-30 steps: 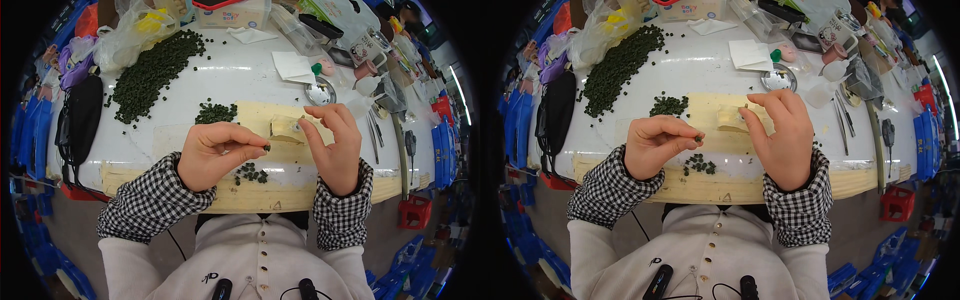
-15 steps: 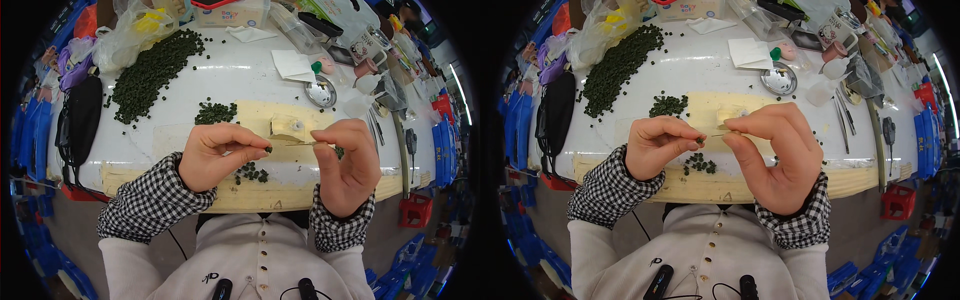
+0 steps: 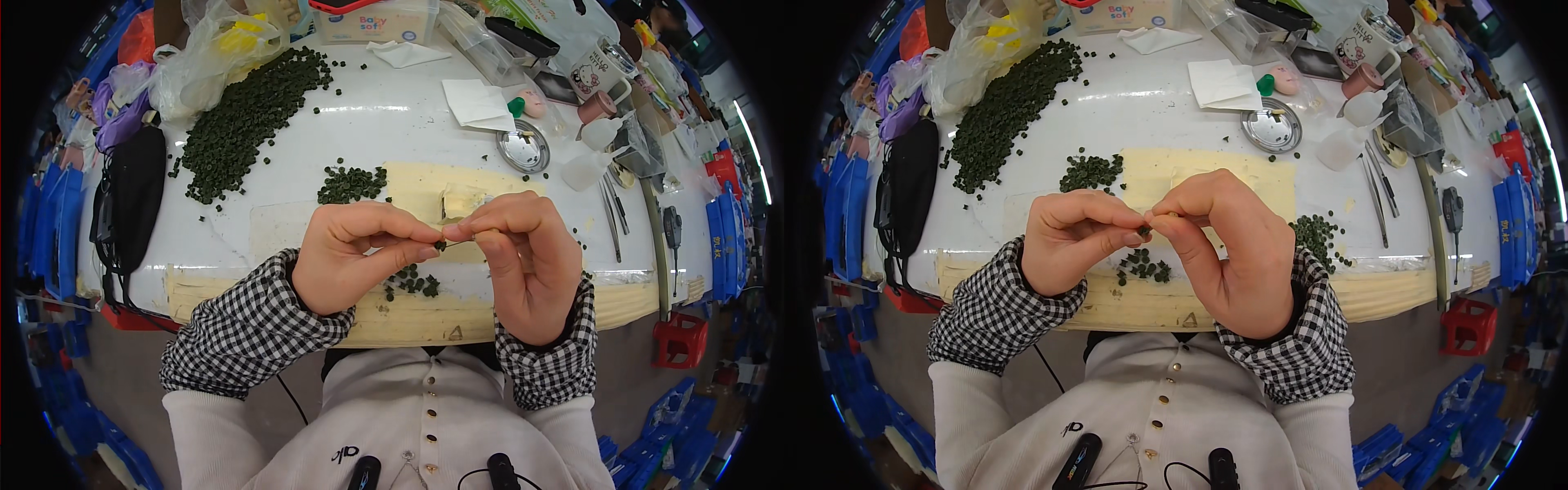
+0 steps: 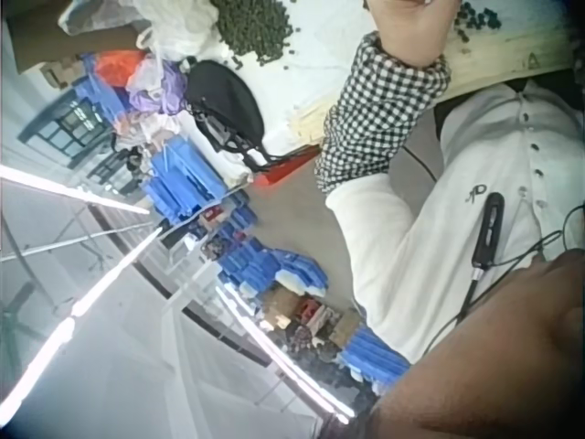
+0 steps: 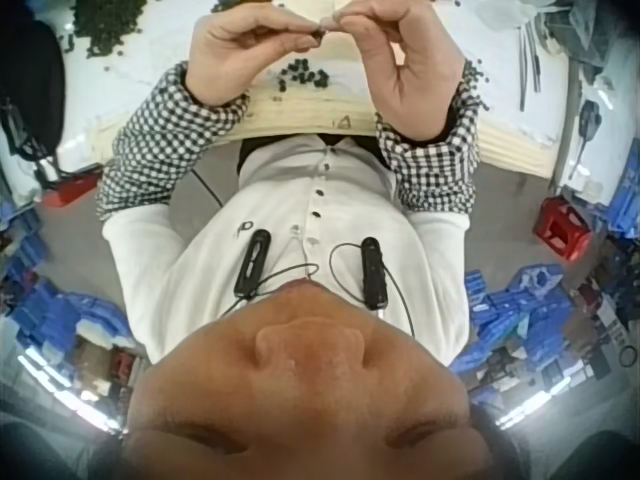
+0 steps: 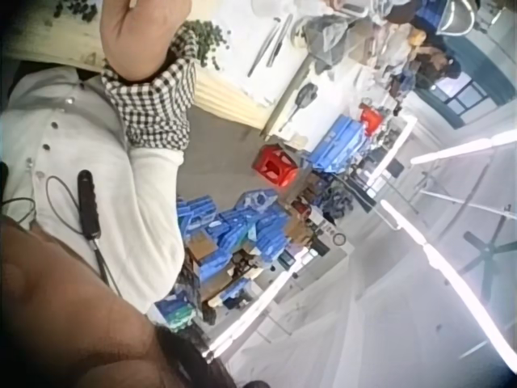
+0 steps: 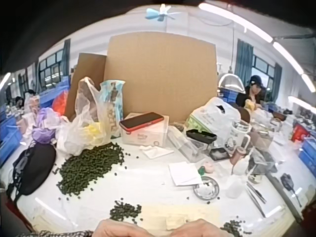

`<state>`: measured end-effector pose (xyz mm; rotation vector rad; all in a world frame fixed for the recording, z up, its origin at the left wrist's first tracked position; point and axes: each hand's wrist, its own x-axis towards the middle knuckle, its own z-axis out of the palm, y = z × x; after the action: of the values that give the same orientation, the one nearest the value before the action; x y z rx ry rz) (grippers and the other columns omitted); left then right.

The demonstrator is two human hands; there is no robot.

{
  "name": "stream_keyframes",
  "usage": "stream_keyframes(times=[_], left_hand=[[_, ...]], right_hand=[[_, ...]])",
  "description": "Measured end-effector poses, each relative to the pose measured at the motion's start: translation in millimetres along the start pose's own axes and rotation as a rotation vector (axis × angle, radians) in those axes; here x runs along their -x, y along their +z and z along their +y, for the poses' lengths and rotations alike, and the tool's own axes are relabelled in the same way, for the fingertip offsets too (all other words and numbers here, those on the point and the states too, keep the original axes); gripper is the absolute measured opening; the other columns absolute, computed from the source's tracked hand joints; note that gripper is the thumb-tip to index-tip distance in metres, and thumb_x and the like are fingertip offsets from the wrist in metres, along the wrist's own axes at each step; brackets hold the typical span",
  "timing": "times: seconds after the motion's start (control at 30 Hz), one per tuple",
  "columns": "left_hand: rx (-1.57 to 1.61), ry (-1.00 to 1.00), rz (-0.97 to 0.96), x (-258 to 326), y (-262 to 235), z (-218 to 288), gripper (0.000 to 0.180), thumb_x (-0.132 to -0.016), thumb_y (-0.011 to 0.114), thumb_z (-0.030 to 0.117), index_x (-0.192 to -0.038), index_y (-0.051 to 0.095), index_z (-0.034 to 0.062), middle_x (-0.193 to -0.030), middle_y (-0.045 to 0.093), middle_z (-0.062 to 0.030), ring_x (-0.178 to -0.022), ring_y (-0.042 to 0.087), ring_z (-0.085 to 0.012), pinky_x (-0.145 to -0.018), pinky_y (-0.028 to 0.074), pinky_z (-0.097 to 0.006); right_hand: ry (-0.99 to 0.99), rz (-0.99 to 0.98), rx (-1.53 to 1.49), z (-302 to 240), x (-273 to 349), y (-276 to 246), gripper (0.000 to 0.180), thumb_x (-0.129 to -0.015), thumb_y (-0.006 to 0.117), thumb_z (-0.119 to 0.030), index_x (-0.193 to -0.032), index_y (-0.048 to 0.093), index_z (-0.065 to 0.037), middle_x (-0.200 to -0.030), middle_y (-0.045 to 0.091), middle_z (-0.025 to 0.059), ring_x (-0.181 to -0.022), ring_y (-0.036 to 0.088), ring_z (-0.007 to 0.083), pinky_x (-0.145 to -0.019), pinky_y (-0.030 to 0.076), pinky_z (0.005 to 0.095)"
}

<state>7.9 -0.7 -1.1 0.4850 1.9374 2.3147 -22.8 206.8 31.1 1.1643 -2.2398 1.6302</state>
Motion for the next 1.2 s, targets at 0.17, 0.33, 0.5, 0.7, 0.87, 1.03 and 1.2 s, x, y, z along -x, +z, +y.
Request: stream_keyframes(times=[0.17,0.33,0.5,0.7,0.87,1.03,1.2], left_hand=[[-0.007,0.000,0.000,0,0,0,0.017,-0.086,0.061,-0.011,-0.102,0.066,-0.0065,-0.098,0.067,-0.0164,-0.092,0.067,-0.0205,-0.084,0.055,-0.029],[-0.010,-0.008,0.005,0,0,0,0.017,-0.086,0.060,-0.012,-0.101,0.066,-0.0066,-0.098,0.067,-0.0168,-0.093,0.067,-0.0207,-0.084,0.055,-0.030],[-0.054,-0.020,0.004,0,0,2,0.017,-0.086,0.060,-0.012,-0.101,0.066,-0.0065,-0.099,0.067,-0.0169,-0.093,0.067,-0.0205,-0.084,0.055,-0.030],[-0.060,0.015,0.041,0,0,1,0.015,-0.087,0.060,-0.011,-0.100,0.065,-0.0062,-0.099,0.068,-0.0168,-0.092,0.067,-0.0204,-0.083,0.056,-0.029],[-0.035,0.059,0.138,0,0,-2,0.014,-0.087,0.061,-0.010,-0.100,0.065,-0.0055,-0.098,0.069,-0.0163,-0.091,0.068,-0.0206,-0.082,0.056,-0.030],[-0.009,0.080,0.210,0,1,-1,0.014,-0.087,0.061,-0.010,-0.099,0.065,-0.0051,-0.098,0.069,-0.0161,-0.092,0.068,-0.0210,-0.082,0.057,-0.031],[0.003,0.110,0.206,-1,0,-1,0.015,-0.086,0.063,-0.009,-0.100,0.066,-0.0041,-0.097,0.068,-0.0136,-0.090,0.066,-0.0174,-0.081,0.055,-0.028]], right_hand=[[-0.004,0.005,-0.004,0,0,0,0.011,-0.098,0.049,-0.006,-0.099,0.054,0.004,-0.096,0.061,0.0131,-0.089,0.062,0.0166,-0.081,0.050,0.0272],[-0.052,0.069,-0.027,4,-2,3,0.006,-0.093,0.057,-0.001,-0.097,0.057,0.003,-0.091,0.062,0.0125,-0.080,0.063,0.0182,-0.072,0.052,0.0268],[0.039,0.294,-0.073,6,1,2,0.007,-0.091,0.061,-0.002,-0.095,0.059,0.003,-0.087,0.062,0.0119,-0.077,0.064,0.0177,-0.071,0.052,0.0256],[-0.034,0.308,0.534,19,-5,-12,0.007,-0.085,0.065,0.001,-0.089,0.059,0.002,-0.083,0.061,0.0131,-0.074,0.062,0.0259,-0.066,0.050,0.0318],[0.004,0.244,0.624,26,-4,-9,0.011,-0.079,0.069,-0.001,-0.086,0.061,0.000,-0.084,0.060,0.0111,-0.080,0.058,0.0296,-0.069,0.048,0.0365],[0.016,0.214,0.687,22,-2,-11,0.015,-0.078,0.070,-0.002,-0.091,0.063,-0.001,-0.086,0.060,0.0103,-0.080,0.057,0.0284,-0.069,0.047,0.0358],[-0.006,0.259,0.522,3,5,-3,0.020,-0.078,0.070,0.001,-0.098,0.067,-0.001,-0.085,0.060,0.0111,-0.077,0.057,0.0268,-0.067,0.048,0.0341]])
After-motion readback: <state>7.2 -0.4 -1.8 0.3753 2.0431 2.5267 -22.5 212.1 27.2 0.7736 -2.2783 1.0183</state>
